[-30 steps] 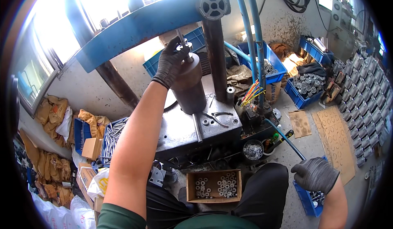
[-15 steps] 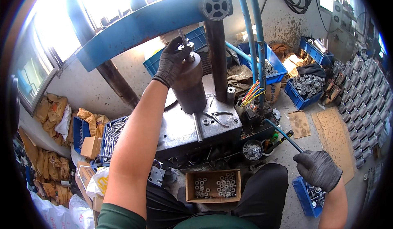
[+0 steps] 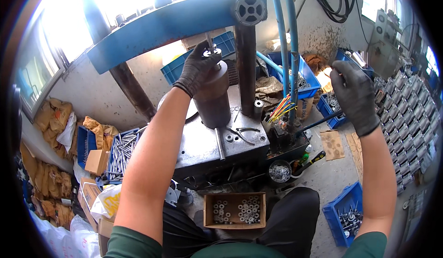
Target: The person sits on the floor in a workshop and uses a manual hydraulic press to assemble small metal components. They repeatedly pick up a metal rod and a washer from nearby containers, place them into the press die, and operate the lever to press them together. The finished assemblies are placed into a blue bin.
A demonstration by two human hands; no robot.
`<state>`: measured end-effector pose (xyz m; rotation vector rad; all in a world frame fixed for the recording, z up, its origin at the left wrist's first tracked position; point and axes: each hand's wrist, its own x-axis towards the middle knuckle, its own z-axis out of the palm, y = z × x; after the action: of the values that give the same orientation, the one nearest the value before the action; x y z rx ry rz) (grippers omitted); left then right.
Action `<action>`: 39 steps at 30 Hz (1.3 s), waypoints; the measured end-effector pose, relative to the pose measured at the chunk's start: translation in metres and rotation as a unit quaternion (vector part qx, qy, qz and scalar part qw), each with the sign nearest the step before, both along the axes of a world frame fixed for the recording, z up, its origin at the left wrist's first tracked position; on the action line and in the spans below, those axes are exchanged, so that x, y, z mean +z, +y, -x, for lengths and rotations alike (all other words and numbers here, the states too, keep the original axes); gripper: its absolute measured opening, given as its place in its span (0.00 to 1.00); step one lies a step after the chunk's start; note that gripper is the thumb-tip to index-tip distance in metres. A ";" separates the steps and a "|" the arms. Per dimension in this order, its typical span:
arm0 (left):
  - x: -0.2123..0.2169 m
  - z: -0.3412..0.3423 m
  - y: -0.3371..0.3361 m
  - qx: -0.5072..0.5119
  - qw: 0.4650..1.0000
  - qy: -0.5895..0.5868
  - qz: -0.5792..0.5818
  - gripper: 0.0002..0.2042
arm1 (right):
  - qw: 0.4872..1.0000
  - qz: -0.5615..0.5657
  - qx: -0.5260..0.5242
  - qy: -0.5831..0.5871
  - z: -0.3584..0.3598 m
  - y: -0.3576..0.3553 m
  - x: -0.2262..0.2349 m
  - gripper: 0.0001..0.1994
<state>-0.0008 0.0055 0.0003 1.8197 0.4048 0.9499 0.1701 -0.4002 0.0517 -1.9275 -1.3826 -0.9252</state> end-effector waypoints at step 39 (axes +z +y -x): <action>-0.159 0.227 -0.246 -0.175 0.984 -0.014 -0.029 0.34 | 0.793 -0.001 0.168 0.585 0.246 -0.060 -0.189 0.11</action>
<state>-0.2278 -0.2406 -0.1587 1.8512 0.0341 0.7454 -0.0755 -0.4597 -0.1372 -1.6023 -0.8384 0.4568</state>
